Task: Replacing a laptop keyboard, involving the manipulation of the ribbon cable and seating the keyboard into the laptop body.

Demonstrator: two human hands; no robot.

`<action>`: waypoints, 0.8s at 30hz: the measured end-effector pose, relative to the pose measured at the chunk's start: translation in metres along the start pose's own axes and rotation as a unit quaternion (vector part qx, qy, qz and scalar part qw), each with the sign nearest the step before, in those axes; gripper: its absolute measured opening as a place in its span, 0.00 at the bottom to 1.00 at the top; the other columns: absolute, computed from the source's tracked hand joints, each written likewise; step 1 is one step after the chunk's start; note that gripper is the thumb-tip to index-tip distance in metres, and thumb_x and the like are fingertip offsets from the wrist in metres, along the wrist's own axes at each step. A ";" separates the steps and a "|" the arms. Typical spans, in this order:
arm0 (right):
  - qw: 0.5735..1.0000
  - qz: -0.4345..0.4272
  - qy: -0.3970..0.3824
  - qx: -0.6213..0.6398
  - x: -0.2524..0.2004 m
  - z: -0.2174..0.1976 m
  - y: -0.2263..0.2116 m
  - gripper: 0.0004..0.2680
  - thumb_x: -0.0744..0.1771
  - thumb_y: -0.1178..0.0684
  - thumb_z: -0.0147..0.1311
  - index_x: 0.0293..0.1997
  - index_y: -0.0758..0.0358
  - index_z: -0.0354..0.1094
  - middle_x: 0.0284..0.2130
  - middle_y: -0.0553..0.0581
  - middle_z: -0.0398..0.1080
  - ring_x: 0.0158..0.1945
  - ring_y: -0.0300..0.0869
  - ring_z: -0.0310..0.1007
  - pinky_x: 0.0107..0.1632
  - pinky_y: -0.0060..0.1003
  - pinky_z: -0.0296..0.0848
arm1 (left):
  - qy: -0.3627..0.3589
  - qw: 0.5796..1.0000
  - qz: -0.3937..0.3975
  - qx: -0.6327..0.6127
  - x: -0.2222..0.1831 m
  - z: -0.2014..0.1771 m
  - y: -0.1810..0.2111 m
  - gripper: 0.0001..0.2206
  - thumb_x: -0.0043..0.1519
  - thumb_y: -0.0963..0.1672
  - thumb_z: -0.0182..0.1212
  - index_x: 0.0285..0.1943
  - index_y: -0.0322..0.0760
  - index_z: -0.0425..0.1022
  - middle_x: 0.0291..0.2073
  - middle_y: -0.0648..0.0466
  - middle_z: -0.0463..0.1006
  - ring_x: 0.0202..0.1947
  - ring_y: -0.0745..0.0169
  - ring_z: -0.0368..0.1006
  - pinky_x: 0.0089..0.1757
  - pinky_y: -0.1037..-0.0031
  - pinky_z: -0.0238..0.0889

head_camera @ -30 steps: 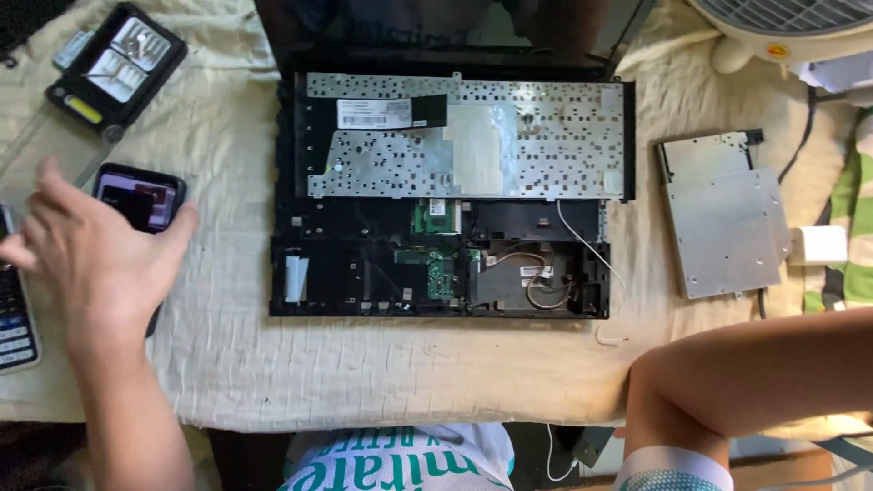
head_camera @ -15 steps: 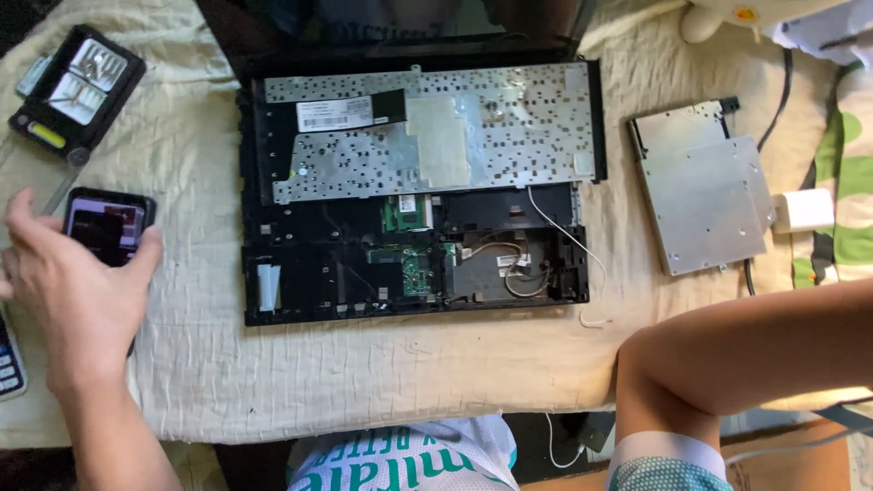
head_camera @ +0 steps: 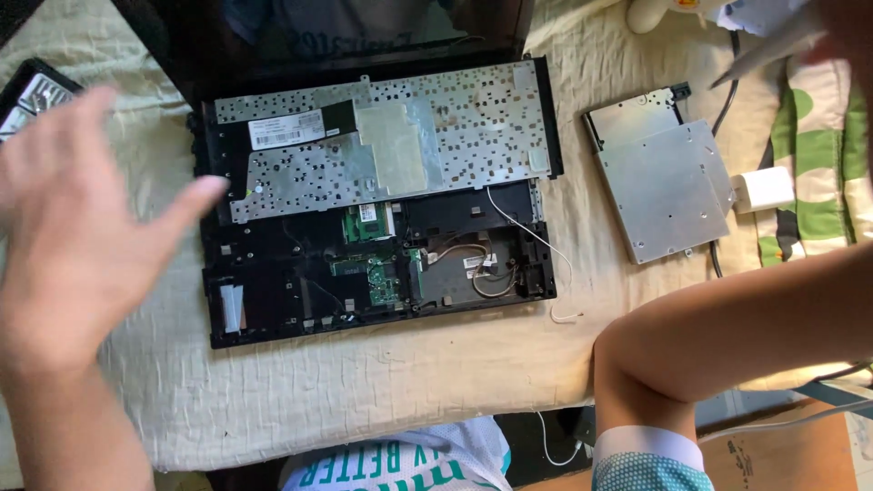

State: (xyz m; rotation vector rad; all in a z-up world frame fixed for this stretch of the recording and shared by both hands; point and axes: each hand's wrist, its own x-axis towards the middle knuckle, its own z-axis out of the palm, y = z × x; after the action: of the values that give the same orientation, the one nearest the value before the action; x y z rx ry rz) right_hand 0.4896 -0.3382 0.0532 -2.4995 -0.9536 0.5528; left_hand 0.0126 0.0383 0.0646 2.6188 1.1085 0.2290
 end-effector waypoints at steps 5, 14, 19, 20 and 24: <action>0.995 -0.061 0.046 -0.068 -0.048 0.031 -0.193 0.12 0.79 0.50 0.48 0.38 0.49 0.70 0.18 0.46 0.55 0.23 0.33 0.51 0.26 0.32 0.47 | -0.152 0.966 0.202 0.059 0.020 0.024 0.074 0.43 0.61 0.59 0.59 0.79 0.34 0.50 0.73 0.31 0.52 0.72 0.27 0.44 0.64 0.41 0.39; 0.982 0.015 -0.100 -0.162 0.053 0.070 -0.184 0.14 0.70 0.54 0.39 0.47 0.45 0.78 0.50 0.49 0.76 0.49 0.50 0.70 0.44 0.47 0.62 | -0.171 0.953 0.227 0.106 0.030 0.090 0.077 0.47 0.63 0.60 0.57 0.82 0.34 0.38 0.73 0.24 0.45 0.71 0.19 0.43 0.63 0.41 0.46; 0.962 0.069 -0.188 -0.184 0.061 0.077 -0.208 0.16 0.73 0.38 0.50 0.49 0.59 0.78 0.35 0.62 0.80 0.37 0.51 0.77 0.41 0.45 0.67 | -0.140 0.951 0.253 0.112 0.034 0.093 0.067 0.47 0.62 0.59 0.60 0.82 0.36 0.39 0.72 0.30 0.52 0.71 0.27 0.48 0.61 0.47 0.53; 0.959 0.051 -0.211 -0.181 0.063 0.080 -0.207 0.17 0.73 0.39 0.50 0.40 0.62 0.79 0.30 0.59 0.80 0.32 0.48 0.77 0.40 0.43 0.68 | -0.130 0.950 0.259 0.119 0.034 0.094 0.065 0.48 0.62 0.59 0.60 0.83 0.35 0.38 0.72 0.31 0.53 0.71 0.30 0.50 0.61 0.49 0.54; 0.957 0.003 -0.218 -0.193 0.075 0.086 -0.193 0.15 0.72 0.46 0.53 0.36 0.71 0.77 0.30 0.63 0.81 0.33 0.48 0.80 0.44 0.43 0.69 | -0.166 0.947 0.253 0.103 0.038 0.083 0.058 0.47 0.62 0.57 0.60 0.82 0.34 0.36 0.75 0.33 0.50 0.72 0.33 0.47 0.60 0.48 0.54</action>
State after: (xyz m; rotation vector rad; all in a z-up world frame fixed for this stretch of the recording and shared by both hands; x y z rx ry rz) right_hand 0.3956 -0.1343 0.0613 -2.7781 -1.3223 1.0384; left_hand 0.0993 0.0103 0.0057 2.9384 0.3531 -0.2356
